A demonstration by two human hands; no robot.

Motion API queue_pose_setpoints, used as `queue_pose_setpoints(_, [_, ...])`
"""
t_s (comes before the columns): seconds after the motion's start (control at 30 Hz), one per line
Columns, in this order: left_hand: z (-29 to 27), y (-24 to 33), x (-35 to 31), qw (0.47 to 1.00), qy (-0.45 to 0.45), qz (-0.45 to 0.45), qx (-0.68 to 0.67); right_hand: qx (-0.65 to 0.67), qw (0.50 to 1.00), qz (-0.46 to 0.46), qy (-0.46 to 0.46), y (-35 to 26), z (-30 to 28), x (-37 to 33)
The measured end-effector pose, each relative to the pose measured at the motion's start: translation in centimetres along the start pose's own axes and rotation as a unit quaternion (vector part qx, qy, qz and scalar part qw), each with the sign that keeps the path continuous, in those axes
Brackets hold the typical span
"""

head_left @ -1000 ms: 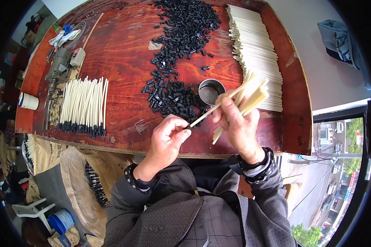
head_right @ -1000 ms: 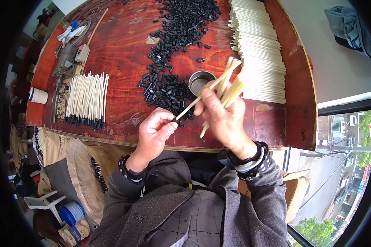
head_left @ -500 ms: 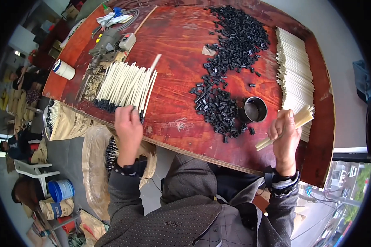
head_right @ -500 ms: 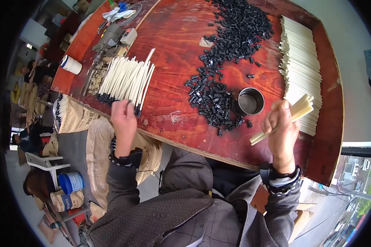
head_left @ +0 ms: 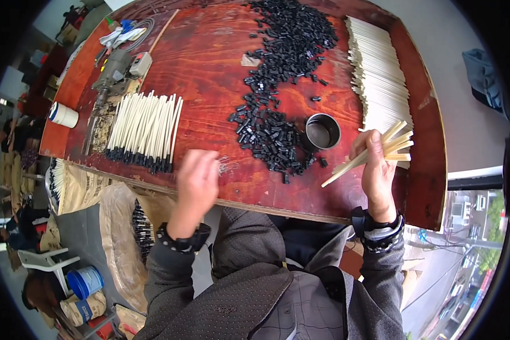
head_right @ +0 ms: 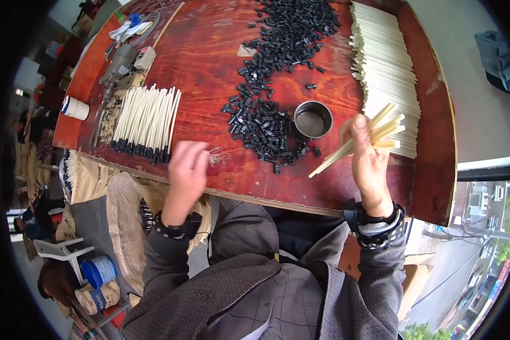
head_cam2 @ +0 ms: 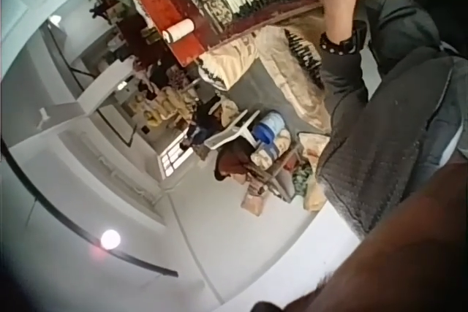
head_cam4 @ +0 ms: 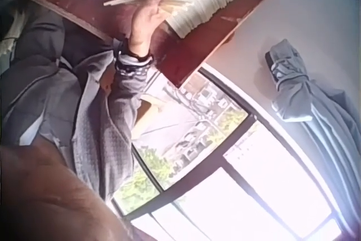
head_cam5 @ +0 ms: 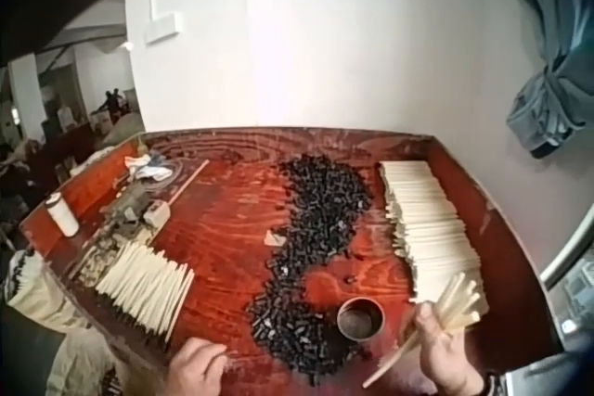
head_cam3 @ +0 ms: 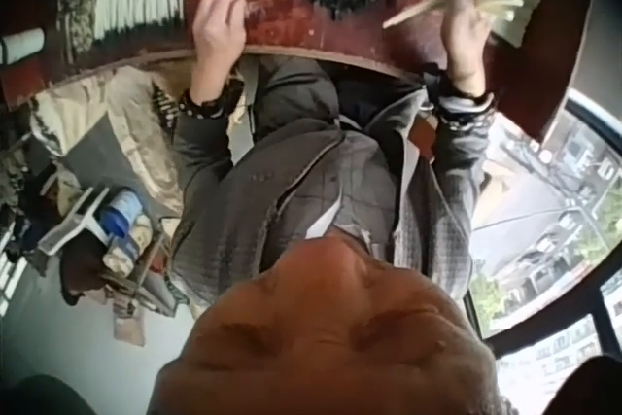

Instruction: The person picks up a black plastic tip and a wooden stick, dips the stick into a metal cup, and joins the two pieces together before placing the assembly onto the table.

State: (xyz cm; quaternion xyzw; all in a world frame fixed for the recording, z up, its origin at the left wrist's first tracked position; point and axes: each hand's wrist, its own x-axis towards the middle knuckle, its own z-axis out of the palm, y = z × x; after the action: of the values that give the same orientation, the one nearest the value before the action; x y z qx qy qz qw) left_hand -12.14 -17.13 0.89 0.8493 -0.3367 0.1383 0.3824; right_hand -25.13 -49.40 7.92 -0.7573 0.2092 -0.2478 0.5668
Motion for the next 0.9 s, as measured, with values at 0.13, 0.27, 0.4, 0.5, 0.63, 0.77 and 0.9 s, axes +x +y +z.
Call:
queue_pose_setpoints(0.13, [4.8, 3.1, -0.5, 0.989, -0.087, 0.061, -0.104, -0.012, 0.999, -0.024, -0.021, 0.4, -1.0, -0.6])
queue_pose_setpoints(0.27, [6.4, 6.3, -1.0, 0.980, -0.145, 0.059, -0.119, -0.004, 0.998, -0.054, -0.015, 0.9, -1.2, -1.0])
queue_pose_setpoints(0.4, [7.2, 6.8, -0.9, 0.979, -0.165, 0.091, -0.083, -0.034, 0.994, -0.099, 0.011, 1.8, -0.7, -0.7])
queue_pose_setpoints(0.5, [7.8, 7.0, -0.7, 0.977, -0.163, 0.119, -0.065, -0.075, 0.991, -0.108, 0.032, 3.5, -0.7, 0.0])
queue_pose_setpoints(0.63, [8.2, 7.1, -0.9, 0.978, -0.155, 0.124, -0.059, -0.178, 0.967, -0.179, -0.010, 5.1, -1.3, 0.9])
queue_pose_setpoints(0.77, [8.2, 7.2, -1.1, 0.982, -0.147, 0.097, -0.065, -0.268, 0.938, -0.219, -0.029, 4.3, -1.9, 1.0])
queue_pose_setpoints(0.9, [7.8, 7.3, -1.1, 0.981, -0.162, 0.056, -0.087, -0.290, 0.932, -0.218, 0.001, 4.5, -2.5, 1.1])
